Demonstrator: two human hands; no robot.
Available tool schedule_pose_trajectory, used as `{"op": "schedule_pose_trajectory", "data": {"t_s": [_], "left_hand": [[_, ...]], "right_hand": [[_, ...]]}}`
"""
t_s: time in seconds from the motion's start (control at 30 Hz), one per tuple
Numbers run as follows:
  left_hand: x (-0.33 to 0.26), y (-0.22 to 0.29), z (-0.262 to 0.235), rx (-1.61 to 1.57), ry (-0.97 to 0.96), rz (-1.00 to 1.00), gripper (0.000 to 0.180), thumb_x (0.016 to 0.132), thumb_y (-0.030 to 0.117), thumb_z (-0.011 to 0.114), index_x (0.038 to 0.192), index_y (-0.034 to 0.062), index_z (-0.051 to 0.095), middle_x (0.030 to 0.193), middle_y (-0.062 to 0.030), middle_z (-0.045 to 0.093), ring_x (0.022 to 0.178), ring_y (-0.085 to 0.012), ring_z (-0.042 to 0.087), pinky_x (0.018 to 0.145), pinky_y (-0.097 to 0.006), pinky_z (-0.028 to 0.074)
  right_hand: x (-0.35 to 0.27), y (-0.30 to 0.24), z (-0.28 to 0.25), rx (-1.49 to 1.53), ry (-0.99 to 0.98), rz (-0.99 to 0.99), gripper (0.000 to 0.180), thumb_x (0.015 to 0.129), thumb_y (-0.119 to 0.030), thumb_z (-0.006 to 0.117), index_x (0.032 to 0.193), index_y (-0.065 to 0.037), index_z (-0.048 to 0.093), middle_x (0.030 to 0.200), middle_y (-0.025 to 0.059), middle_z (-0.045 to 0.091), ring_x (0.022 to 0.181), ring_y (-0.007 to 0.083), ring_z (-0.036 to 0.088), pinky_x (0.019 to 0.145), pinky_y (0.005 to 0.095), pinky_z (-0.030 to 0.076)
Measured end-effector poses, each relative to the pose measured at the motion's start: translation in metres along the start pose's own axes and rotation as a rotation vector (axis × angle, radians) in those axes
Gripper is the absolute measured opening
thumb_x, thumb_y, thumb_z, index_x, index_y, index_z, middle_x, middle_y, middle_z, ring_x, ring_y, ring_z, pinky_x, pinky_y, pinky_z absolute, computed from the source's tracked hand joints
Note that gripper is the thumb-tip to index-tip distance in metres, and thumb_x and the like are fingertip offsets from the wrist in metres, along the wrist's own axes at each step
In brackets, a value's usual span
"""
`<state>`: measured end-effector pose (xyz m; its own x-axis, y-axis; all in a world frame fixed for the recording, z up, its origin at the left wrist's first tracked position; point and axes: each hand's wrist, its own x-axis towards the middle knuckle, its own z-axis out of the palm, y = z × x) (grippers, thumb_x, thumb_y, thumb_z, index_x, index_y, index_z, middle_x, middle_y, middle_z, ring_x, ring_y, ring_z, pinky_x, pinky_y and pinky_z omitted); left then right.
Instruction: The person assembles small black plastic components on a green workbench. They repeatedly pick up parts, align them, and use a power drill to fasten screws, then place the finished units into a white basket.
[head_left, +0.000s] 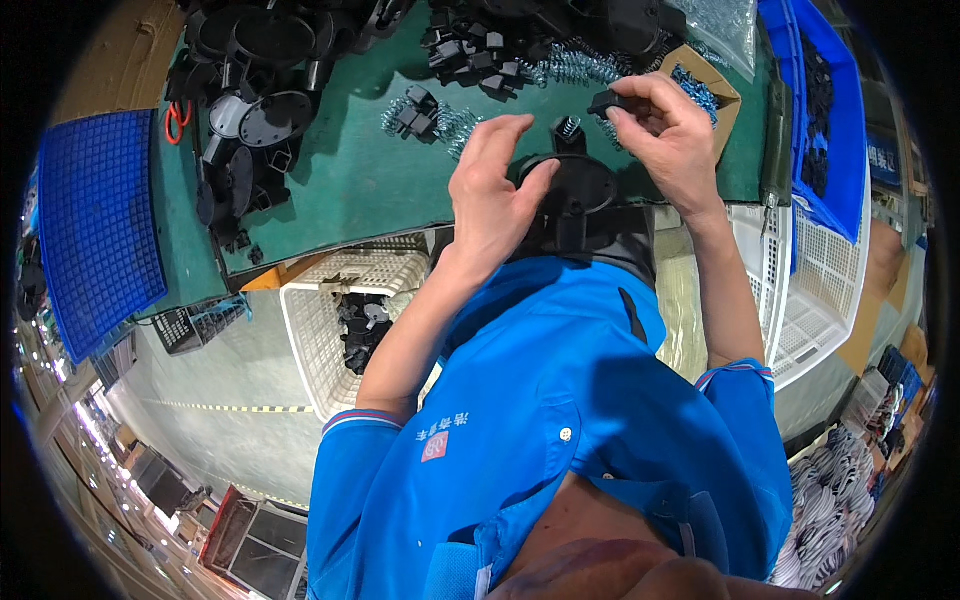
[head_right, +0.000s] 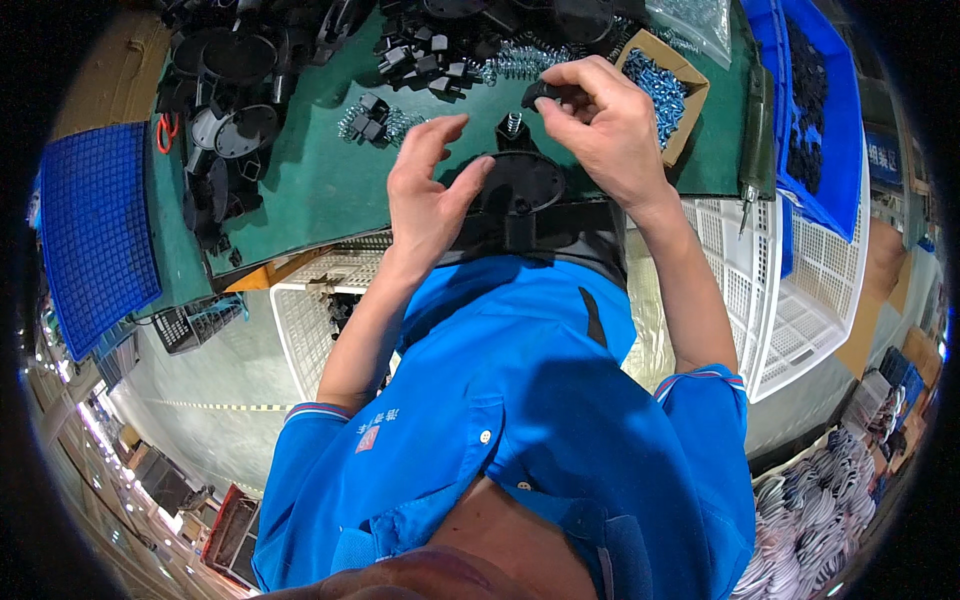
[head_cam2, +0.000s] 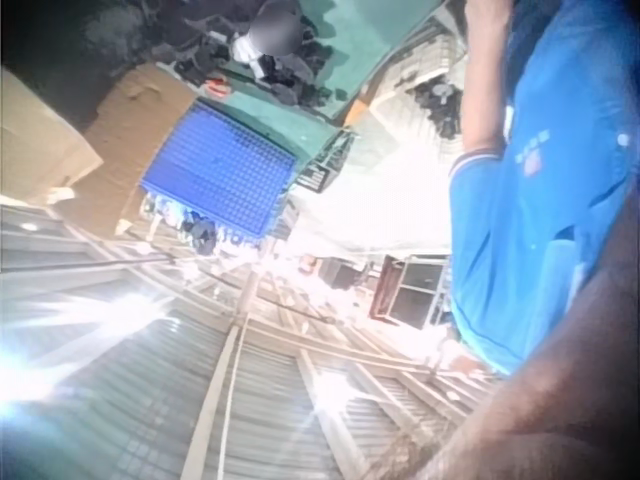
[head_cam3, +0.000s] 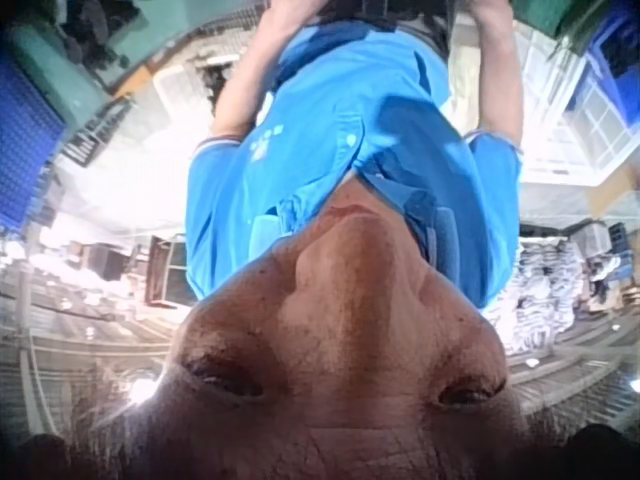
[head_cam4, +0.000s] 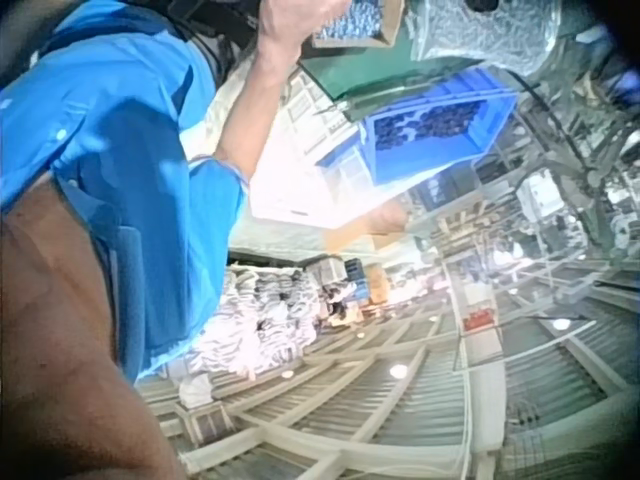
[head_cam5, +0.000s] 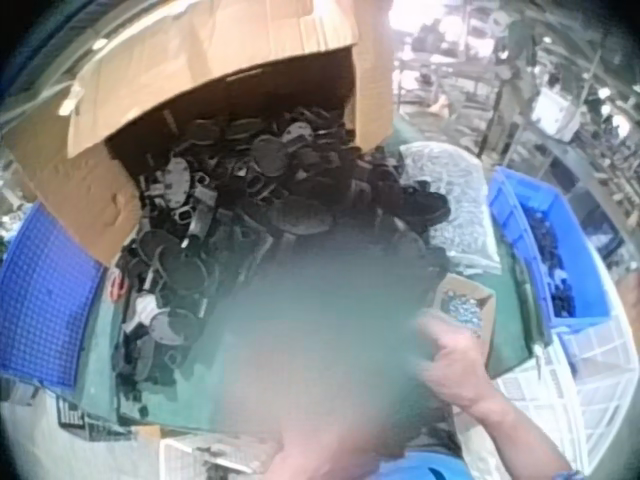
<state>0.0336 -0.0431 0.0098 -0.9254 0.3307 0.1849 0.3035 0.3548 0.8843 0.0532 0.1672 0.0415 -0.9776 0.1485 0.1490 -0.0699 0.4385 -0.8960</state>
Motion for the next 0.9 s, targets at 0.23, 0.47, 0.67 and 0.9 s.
{"op": "schedule_pose_trajectory", "data": {"t_s": [0.23, 0.47, 0.67, 0.9], "left_hand": [[-0.003, -0.005, 0.014, 0.008, -0.088, -0.108, 0.047, 0.074, 0.008, 0.077, 0.118, -0.0009, 0.062, 0.112, -0.0172, 0.062, 0.101, -0.0359, 0.063, 0.086, -0.039, 0.051], [0.008, -0.003, 0.010, 0.055, -0.248, -0.261, 0.050, 0.076, 0.018, 0.076, 0.120, -0.0018, 0.061, 0.104, -0.0202, 0.063, 0.094, -0.0370, 0.064, 0.084, -0.041, 0.051], [0.013, -0.016, 0.017, -0.094, -0.352, -0.365, 0.053, 0.080, 0.014, 0.077, 0.127, -0.0049, 0.059, 0.114, -0.0164, 0.068, 0.099, -0.0208, 0.067, 0.086, -0.032, 0.053], [0.022, -0.021, 0.003, -0.902, -0.264, -0.806, 0.050, 0.091, 0.011, 0.067, 0.134, -0.0092, 0.051, 0.117, -0.0140, 0.067, 0.105, -0.0201, 0.065, 0.086, -0.027, 0.052]], "right_hand": [[0.005, -0.005, 0.013, -0.272, -0.075, -0.038, 0.021, 0.080, -0.007, 0.072, 0.099, 0.001, 0.067, 0.086, 0.0065, 0.062, 0.070, 0.0130, 0.061, 0.061, 0.0256, 0.048], [0.007, -0.003, 0.022, -0.393, -0.123, 0.041, 0.021, 0.079, -0.012, 0.071, 0.094, 0.001, 0.067, 0.083, 0.0096, 0.062, 0.066, 0.0186, 0.061, 0.059, 0.0294, 0.048], [-0.003, 0.013, 0.028, -0.166, 0.027, 0.137, 0.020, 0.080, -0.018, 0.069, 0.093, -0.002, 0.067, 0.089, 0.0129, 0.062, 0.066, 0.0249, 0.064, 0.065, 0.0388, 0.051], [-0.020, 0.023, 0.056, -0.347, 0.202, -0.166, 0.015, 0.077, -0.014, 0.066, 0.085, -0.006, 0.056, 0.089, 0.0110, 0.054, 0.079, 0.0309, 0.062, 0.059, 0.0423, 0.050]]}}
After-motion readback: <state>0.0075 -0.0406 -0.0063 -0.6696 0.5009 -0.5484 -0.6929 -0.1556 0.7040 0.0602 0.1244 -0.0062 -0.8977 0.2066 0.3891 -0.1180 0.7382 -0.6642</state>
